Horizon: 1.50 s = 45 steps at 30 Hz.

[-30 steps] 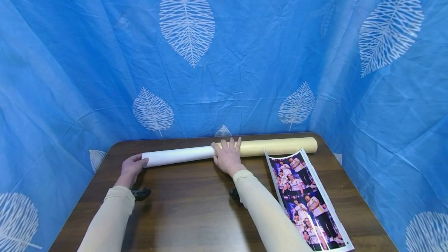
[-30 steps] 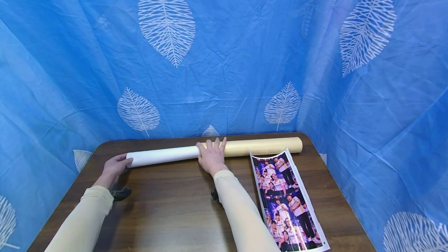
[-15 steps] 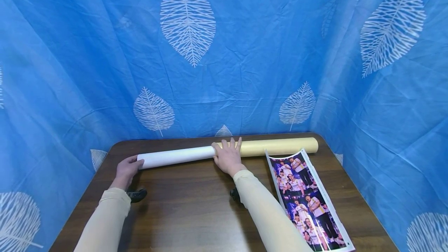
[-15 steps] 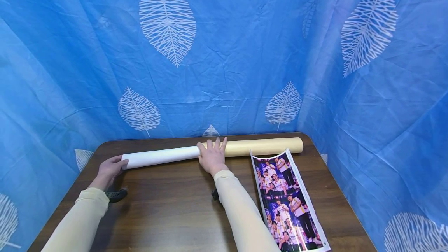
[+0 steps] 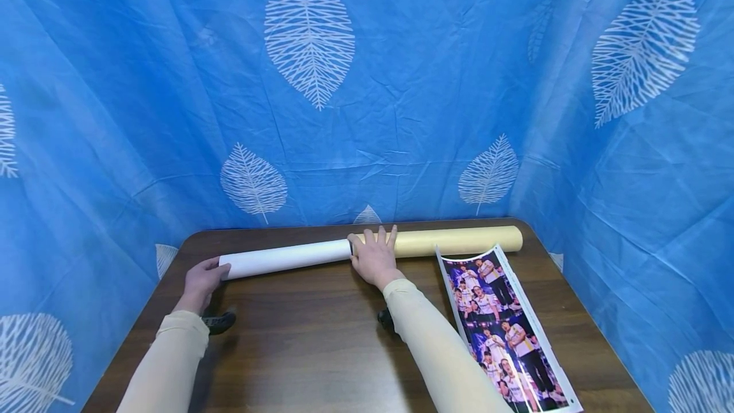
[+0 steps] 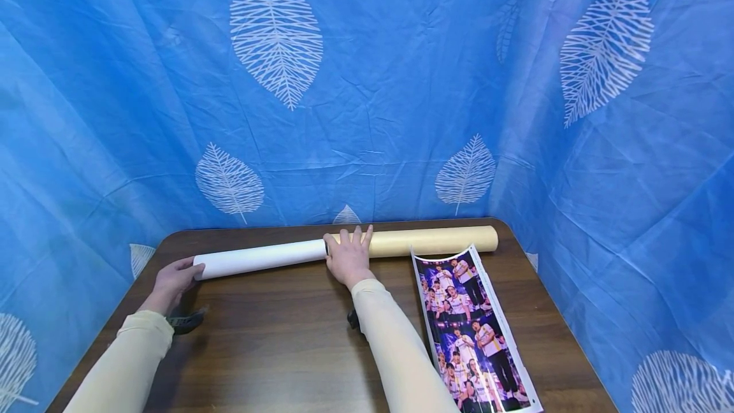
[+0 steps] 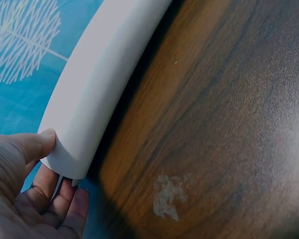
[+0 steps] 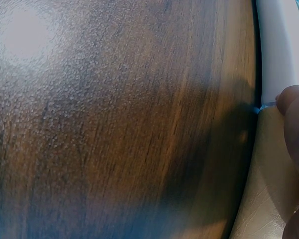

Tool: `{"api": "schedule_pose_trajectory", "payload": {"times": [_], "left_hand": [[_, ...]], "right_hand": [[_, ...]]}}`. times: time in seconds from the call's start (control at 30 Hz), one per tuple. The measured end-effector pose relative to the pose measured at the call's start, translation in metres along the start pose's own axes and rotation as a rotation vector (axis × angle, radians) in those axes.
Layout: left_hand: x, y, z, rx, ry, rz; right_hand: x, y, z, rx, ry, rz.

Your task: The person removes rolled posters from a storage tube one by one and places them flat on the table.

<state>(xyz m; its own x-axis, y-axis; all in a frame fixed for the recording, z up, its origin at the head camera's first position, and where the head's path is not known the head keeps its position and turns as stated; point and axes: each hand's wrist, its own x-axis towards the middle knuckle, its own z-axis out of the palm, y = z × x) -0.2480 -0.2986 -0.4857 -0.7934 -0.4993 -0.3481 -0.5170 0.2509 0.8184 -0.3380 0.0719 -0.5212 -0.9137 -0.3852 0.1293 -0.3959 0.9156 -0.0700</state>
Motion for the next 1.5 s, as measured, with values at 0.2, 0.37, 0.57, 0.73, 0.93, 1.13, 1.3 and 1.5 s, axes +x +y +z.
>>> {"api": "schedule_pose_trajectory", "payload": {"times": [0.2, 0.37, 0.57, 0.73, 0.93, 1.13, 1.3, 1.5], "left_hand": [[0.000, -0.003, -0.004, -0.002, 0.006, 0.016], [0.000, -0.004, -0.007, -0.009, 0.012, 0.007], [-0.001, -0.003, -0.009, -0.038, 0.036, 0.007], [-0.001, -0.002, -0.010, -0.051, 0.050, 0.003], [0.000, -0.001, -0.010, -0.066, 0.056, 0.006], [-0.002, 0.001, -0.011, -0.085, 0.059, 0.013], [-0.004, 0.005, -0.011, -0.102, 0.061, 0.013], [-0.006, 0.012, -0.012, -0.152, 0.068, 0.065]], "right_hand": [[-0.002, -0.001, -0.004, 0.007, -0.003, 0.000], [-0.003, -0.002, -0.006, 0.013, 0.001, -0.002], [-0.004, -0.003, -0.012, 0.012, -0.032, 0.010], [-0.003, -0.003, -0.012, 0.018, -0.039, 0.012], [-0.001, -0.002, -0.008, 0.020, -0.026, 0.003], [-0.001, 0.000, -0.005, 0.014, -0.003, -0.008], [-0.002, 0.001, -0.004, 0.013, 0.010, -0.018], [-0.005, 0.001, -0.005, 0.026, 0.009, -0.024]]}}
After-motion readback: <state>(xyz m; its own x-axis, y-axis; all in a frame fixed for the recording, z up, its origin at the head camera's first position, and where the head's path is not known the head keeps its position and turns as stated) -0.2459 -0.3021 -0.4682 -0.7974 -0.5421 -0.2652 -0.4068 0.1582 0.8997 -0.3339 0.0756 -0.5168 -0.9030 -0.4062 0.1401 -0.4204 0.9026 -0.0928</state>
